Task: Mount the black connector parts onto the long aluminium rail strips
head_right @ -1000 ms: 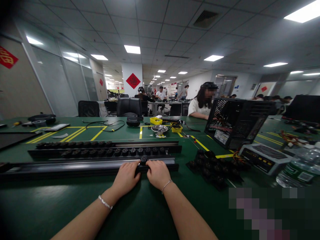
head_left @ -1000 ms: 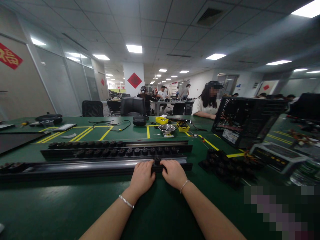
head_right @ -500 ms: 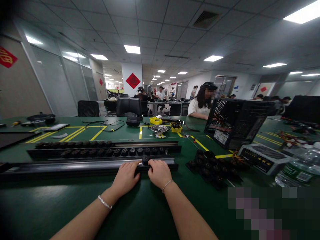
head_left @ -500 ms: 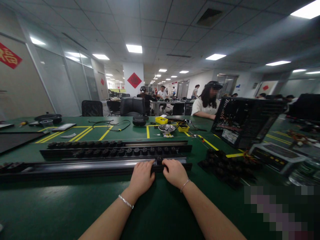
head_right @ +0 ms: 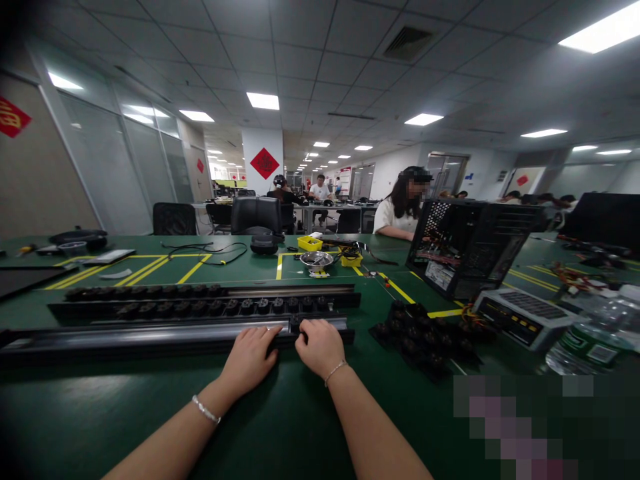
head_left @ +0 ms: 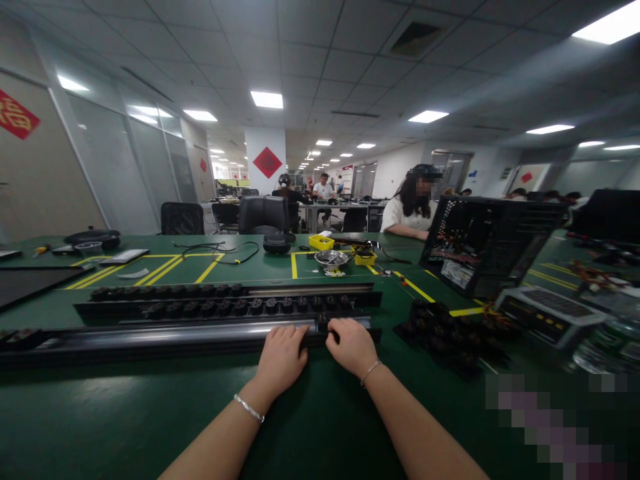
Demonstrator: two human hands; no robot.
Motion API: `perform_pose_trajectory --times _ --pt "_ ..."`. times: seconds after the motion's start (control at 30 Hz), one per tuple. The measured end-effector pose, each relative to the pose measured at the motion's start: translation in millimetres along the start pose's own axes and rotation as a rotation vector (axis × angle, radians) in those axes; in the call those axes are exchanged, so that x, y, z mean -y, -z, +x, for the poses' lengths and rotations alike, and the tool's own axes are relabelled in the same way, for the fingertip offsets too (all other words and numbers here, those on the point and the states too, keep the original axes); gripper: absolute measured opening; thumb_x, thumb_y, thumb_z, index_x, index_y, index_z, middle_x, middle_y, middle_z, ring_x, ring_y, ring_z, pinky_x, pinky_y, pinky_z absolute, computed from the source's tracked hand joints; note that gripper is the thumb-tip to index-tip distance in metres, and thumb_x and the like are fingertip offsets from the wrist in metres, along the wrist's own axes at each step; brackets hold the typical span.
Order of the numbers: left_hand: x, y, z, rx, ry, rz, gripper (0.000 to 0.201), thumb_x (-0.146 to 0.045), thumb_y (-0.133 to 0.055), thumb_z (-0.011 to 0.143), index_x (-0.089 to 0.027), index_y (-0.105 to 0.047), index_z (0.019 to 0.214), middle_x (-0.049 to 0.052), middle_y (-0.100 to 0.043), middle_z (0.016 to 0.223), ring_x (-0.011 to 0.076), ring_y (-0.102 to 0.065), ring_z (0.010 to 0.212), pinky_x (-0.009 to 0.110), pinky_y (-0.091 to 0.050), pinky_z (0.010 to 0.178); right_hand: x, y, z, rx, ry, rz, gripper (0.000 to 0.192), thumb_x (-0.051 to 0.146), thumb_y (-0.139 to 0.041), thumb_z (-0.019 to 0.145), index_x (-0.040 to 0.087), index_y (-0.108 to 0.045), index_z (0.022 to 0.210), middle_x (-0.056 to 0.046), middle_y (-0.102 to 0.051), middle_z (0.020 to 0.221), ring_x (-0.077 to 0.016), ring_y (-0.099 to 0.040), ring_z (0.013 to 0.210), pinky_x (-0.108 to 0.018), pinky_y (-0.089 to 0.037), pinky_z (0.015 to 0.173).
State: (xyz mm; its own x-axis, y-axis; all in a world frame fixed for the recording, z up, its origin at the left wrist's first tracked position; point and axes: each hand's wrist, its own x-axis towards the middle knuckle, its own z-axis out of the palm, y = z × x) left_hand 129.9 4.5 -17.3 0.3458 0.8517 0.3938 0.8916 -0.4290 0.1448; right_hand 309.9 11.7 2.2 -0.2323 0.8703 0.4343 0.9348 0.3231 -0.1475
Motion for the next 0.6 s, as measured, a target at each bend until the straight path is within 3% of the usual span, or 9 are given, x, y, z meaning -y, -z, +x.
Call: perform_pose_trajectory --times 0.33,0.6 --pt "-2 3.1 0 0.033 0.025 -0.01 0.042 -0.027 -0.047 0.08 -0.026 -0.049 0.122 0.004 -0.06 0.107 0.0212 -0.05 0.102 0.038 -0.031 0.094 -10 -2 2 -0.159 -0.016 -0.015 0.019 0.022 -0.047 0.079 0.021 -0.06 0.065 -0.002 -0.06 0.076 -0.015 -0.051 0.08 -0.025 -0.035 0.074" --pt "-4 2.7 1 0.024 0.023 -0.003 0.041 -0.027 -0.048 0.08 -0.026 -0.05 0.121 0.004 -0.061 0.103 0.0209 -0.051 0.101 0.038 -0.03 0.094 -11 -7 5 -0.204 -0.153 0.054 0.023 0.035 -0.051 0.079 0.021 -0.053 0.061 -0.002 -0.058 0.073 -0.0162 -0.05 0.078 -0.027 -0.035 0.072"
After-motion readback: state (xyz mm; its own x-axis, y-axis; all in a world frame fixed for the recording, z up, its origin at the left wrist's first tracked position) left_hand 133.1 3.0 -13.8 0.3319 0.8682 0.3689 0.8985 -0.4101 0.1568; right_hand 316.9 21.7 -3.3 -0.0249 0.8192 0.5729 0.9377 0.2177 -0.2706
